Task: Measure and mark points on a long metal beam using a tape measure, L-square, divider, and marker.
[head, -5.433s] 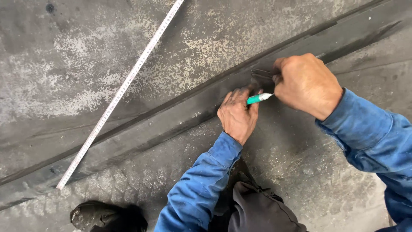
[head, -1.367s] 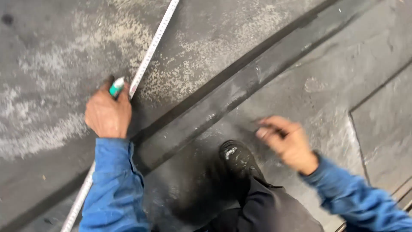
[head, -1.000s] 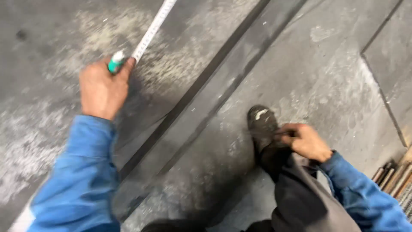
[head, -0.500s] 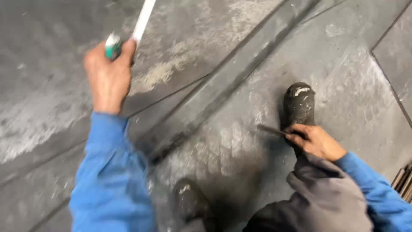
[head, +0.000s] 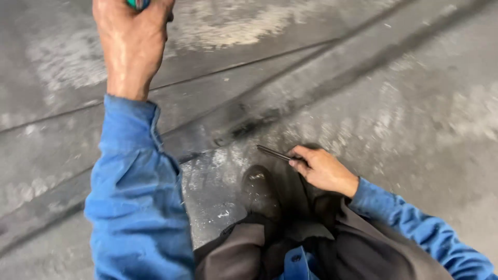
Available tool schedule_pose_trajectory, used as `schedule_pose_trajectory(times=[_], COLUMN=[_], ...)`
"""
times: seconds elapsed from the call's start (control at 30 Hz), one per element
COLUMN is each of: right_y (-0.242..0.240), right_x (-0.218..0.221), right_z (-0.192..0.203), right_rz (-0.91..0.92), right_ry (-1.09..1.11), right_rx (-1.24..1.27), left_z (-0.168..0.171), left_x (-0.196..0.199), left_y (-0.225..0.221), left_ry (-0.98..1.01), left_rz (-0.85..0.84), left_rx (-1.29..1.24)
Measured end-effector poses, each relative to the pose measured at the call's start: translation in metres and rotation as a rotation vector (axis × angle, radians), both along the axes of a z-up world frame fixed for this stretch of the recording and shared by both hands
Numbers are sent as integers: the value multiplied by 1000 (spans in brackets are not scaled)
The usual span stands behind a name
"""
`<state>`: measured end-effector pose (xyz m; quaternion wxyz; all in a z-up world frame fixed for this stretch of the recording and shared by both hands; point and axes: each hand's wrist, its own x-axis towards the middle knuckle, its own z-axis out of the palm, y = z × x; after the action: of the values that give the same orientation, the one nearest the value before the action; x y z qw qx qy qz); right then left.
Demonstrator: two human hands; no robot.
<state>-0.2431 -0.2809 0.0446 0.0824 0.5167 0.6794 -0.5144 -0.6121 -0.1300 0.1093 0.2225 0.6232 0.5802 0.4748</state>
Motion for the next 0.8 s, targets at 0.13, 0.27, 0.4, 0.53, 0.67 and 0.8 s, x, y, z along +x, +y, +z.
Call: schedule_pose_trajectory(times=[0.13,0.27,0.4,0.53,0.67,0.8], right_y=[9,16,23,36,25,14], right_x=[-20,-23,-28,-43,-43,-50], right_z=[-37,-30,-2,45,35,24], right_rz=[76,279,326,251,244,-113], right_ry=[-21,-71,227,574,548,338], right_rx=[-64,24,573,735,767,314], left_z=[19,36,28,-53,-103,-114], left_x=[-45,-45,-2,64,118,147], left_y=[-48,-108,-166,-192,-205,-206], left_ry=[196,211,144,-35,-167,-129], left_rz=[-8,89,51,-62,-171,-174], left_rx=[-68,-396,-545,-460,-469,-596])
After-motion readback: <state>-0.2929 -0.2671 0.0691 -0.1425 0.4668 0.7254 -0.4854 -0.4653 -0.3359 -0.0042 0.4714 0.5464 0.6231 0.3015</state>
